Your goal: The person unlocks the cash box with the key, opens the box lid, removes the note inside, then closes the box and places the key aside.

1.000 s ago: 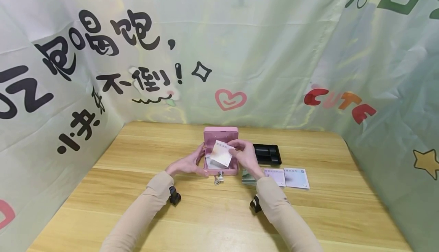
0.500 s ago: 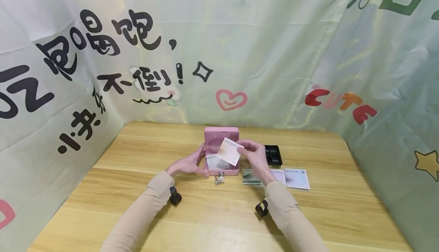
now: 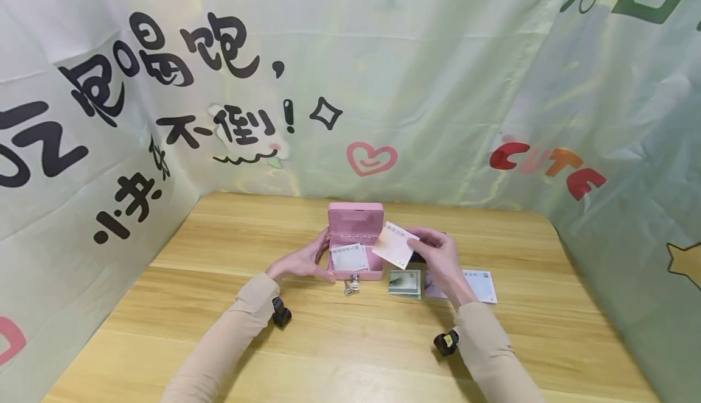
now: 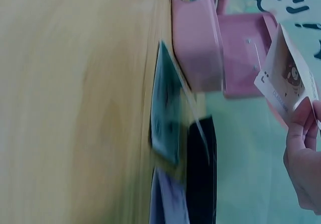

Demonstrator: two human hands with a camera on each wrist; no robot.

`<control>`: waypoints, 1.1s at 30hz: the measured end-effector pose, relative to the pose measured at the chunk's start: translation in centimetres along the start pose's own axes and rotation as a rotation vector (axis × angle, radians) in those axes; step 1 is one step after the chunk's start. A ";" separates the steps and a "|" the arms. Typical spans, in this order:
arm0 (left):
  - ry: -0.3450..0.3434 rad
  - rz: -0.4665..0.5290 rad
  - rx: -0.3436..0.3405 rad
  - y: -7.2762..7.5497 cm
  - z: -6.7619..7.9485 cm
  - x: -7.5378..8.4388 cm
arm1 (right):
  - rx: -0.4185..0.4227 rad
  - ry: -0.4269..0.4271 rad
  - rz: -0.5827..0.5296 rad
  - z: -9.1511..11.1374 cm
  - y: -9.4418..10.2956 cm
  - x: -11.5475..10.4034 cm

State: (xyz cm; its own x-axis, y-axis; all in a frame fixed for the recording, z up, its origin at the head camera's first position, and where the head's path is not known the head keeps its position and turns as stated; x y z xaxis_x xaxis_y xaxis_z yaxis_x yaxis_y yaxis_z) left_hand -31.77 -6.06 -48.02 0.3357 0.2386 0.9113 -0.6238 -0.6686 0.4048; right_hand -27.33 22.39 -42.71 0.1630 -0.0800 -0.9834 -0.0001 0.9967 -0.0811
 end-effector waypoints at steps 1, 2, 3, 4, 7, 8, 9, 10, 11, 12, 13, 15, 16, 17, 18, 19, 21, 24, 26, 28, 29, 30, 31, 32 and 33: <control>0.001 -0.001 0.000 0.0 0.0 0.0 | -0.002 -0.003 -0.011 0.3 0.4 0.0; 0.000 -0.003 -0.001 0.0 0.0 0.0 | -0.002 -0.006 -0.013 0.5 0.9 0.0; 0.000 -0.005 -0.001 0.0 0.0 0.0 | 0.006 -0.007 -0.018 0.7 1.4 -0.1; 0.000 -0.006 -0.002 0.0 0.0 -0.1 | 0.004 -0.010 -0.023 1.0 1.8 0.0; -0.001 -0.014 -0.002 -0.1 0.0 0.0 | 0.003 -0.010 -0.054 1.5 3.2 0.0; -0.002 -0.014 -0.001 -0.1 0.0 0.0 | -0.001 -0.007 -0.073 1.6 3.7 0.1; -0.001 -0.015 0.001 -0.1 0.0 0.0 | -0.009 -0.006 -0.094 1.8 4.1 0.2; 0.000 -0.015 0.002 -0.1 0.0 0.1 | -0.021 -0.006 -0.115 1.9 4.5 0.2; 0.000 -0.012 0.004 -0.1 -0.1 0.1 | -0.031 -0.003 -0.135 2.0 4.8 0.3; 0.003 -0.011 0.005 -0.1 0.0 0.1 | -0.044 0.002 -0.154 2.1 5.1 0.3; 0.002 -0.010 0.006 -0.1 0.0 0.1 | -0.056 0.004 -0.168 2.2 5.4 0.4; 0.003 -0.012 0.001 -0.1 0.0 0.0 | -0.068 0.005 -0.181 2.5 6.0 0.5; 0.000 -0.012 -0.001 0.0 0.0 0.0 | -0.072 0.005 -0.190 2.5 6.2 0.5; -0.004 -0.013 -0.004 -0.1 0.0 -0.1 | -0.076 0.008 -0.196 2.6 6.5 0.6; -0.004 -0.016 -0.006 -0.1 0.0 -0.1 | -0.077 0.009 -0.194 2.7 6.8 0.6; -0.009 -0.016 -0.007 -0.1 0.0 0.0 | -0.077 0.012 -0.195 2.8 7.1 0.6; -0.011 -0.015 -0.008 -0.1 0.0 0.0 | -0.079 0.019 -0.199 3.0 7.7 0.6; 0.006 -0.018 -0.005 -0.2 0.0 0.0 | -0.089 0.039 -0.213 3.2 8.7 0.6; 0.008 -0.015 -0.005 -0.2 0.0 0.0 | -0.089 0.044 -0.220 3.4 9.4 0.5; 0.008 -0.016 -0.004 -0.2 0.0 0.0 | -0.093 0.047 -0.239 3.5 10.1 0.4; 0.004 -0.017 -0.004 -0.2 0.0 0.0 | -0.092 0.048 -0.239 3.6 10.5 0.4; 0.001 -0.018 -0.003 -0.2 0.0 0.0 | -0.092 0.047 -0.243 3.7 10.8 0.4; -0.006 -0.016 -0.001 -0.1 0.0 0.0 | -0.088 0.048 -0.242 3.7 11.2 0.4; -0.009 -0.018 -0.001 -0.1 0.0 0.0 | -0.083 0.048 -0.243 3.7 11.5 0.3; -0.008 -0.022 -0.001 -0.1 -0.1 0.0 | -0.079 0.045 -0.244 3.8 11.9 0.3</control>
Point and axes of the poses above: each hand's wrist, its own z-axis away from the middle knuckle, its own y-axis out of the back of the hand, x = y × z, the point moved 6 cm from there along -z, towards the middle knuckle, and after that the axes turned 10 degrees about -y, right-handed, at the moved point
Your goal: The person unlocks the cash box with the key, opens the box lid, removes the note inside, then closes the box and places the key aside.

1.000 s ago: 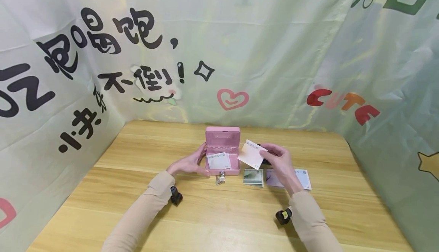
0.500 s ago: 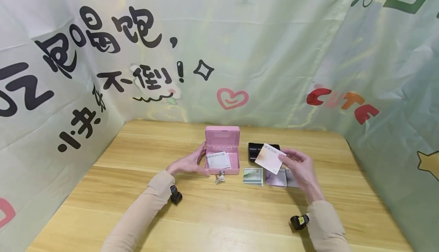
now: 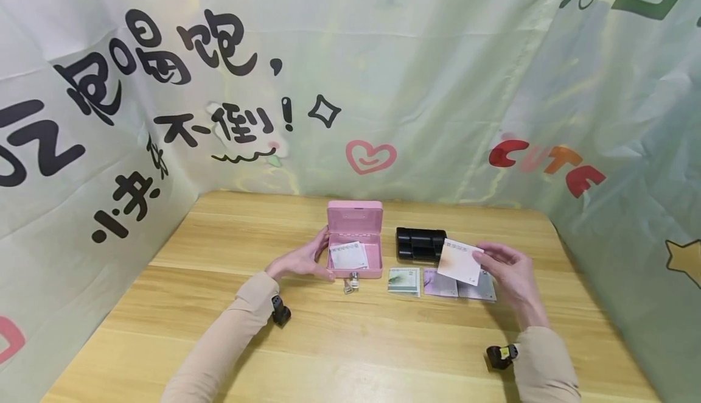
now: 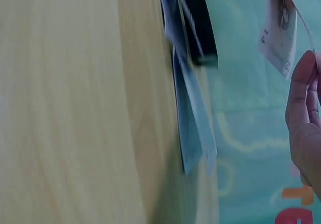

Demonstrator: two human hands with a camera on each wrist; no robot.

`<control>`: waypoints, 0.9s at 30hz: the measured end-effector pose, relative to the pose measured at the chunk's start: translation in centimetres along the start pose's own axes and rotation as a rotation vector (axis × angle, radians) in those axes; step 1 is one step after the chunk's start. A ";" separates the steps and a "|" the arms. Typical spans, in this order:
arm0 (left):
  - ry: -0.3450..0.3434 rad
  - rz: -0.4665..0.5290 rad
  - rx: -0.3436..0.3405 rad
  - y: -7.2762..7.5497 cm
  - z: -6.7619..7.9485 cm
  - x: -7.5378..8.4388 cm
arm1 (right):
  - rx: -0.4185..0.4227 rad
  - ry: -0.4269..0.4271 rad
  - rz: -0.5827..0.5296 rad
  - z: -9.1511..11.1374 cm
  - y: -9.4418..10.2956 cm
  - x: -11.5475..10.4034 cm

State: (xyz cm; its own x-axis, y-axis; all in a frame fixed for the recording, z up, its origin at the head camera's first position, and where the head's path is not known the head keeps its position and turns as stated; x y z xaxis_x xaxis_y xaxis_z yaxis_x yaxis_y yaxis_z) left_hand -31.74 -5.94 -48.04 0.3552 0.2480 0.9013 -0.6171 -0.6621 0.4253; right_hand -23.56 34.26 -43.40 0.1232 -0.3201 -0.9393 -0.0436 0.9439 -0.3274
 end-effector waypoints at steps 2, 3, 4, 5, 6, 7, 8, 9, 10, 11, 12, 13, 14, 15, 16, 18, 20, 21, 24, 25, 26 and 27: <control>0.001 -0.006 0.001 0.1 0.0 0.0 | 0.017 -0.004 0.015 0.1 0.8 -0.1; 0.001 -0.008 0.004 0.1 0.0 0.0 | 0.024 -0.005 0.014 0.2 1.1 -0.2; 0.004 -0.010 0.004 0.1 -0.1 0.0 | 0.033 -0.006 0.021 0.3 1.5 -0.2; 0.011 -0.015 0.003 0.1 -0.1 0.0 | 0.040 -0.007 0.025 0.4 1.8 -0.3; 0.013 -0.018 0.004 0.2 -0.1 0.0 | 0.047 -0.005 0.032 0.5 2.2 -0.3; 0.015 -0.019 0.006 0.2 0.0 0.0 | 0.055 -0.002 0.039 0.5 2.5 -0.4; 0.016 -0.017 0.007 0.2 0.0 0.0 | 0.061 0.002 0.045 0.5 2.8 -0.4; 0.022 -0.017 0.006 0.2 0.0 0.0 | 0.069 0.006 0.050 0.6 3.1 -0.4; 0.028 -0.016 0.004 0.2 0.0 0.0 | 0.077 0.009 0.064 0.7 3.4 -0.5; 0.028 -0.013 0.004 0.2 0.0 0.0 | 0.083 0.013 0.071 0.7 3.7 -0.5; 0.028 -0.012 0.003 0.2 0.0 0.0 | 0.089 0.015 0.080 0.7 4.0 -0.5; 0.029 -0.007 0.002 0.1 0.0 0.0 | 0.093 0.017 0.086 0.8 4.3 -0.5; 0.031 -0.006 0.001 0.1 0.1 0.0 | 0.095 0.020 0.093 0.9 4.5 -0.5; 0.034 -0.004 0.001 0.2 0.1 0.0 | 0.096 0.020 0.098 0.9 4.7 -0.5; 0.027 0.004 0.002 0.2 0.1 0.1 | 0.097 0.020 0.107 0.9 4.9 -0.5; 0.023 0.005 0.000 0.2 0.1 0.1 | 0.106 0.015 0.127 1.0 5.4 -0.6; 0.024 0.010 -0.003 0.2 0.1 0.0 | 0.128 0.003 0.172 1.1 5.8 -0.6; 0.022 0.012 -0.003 0.2 0.1 0.0 | 0.142 -0.007 0.200 1.1 6.0 -0.6; 0.020 0.000 -0.008 0.2 0.1 0.0 | 0.189 -0.038 0.306 1.2 6.8 -0.5; 0.017 -0.002 -0.009 0.2 0.1 0.1 | 0.201 -0.049 0.330 1.2 7.1 -0.5; 0.017 -0.004 -0.010 0.2 0.1 0.0 | 0.209 -0.058 0.358 1.2 7.4 -0.5; 0.016 -0.010 -0.010 0.2 0.1 0.0 | 0.218 -0.066 0.390 1.3 7.6 -0.5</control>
State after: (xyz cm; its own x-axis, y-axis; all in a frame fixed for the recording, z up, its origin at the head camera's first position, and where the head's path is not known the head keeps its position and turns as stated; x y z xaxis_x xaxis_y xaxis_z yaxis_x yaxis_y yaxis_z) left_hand -31.75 -6.16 -47.94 0.3495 0.2658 0.8984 -0.6208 -0.6524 0.4346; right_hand -22.68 41.71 -45.25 0.2019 0.0619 -0.9774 0.1099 0.9903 0.0854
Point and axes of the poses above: each hand's wrist, its own z-axis away from the middle knuckle, its own y-axis out of the back of the hand, x = y × z, the point moved 6 cm from there along -z, towards the middle knuckle, and after that the axes turned 10 degrees about -y, right-handed, at the moved point
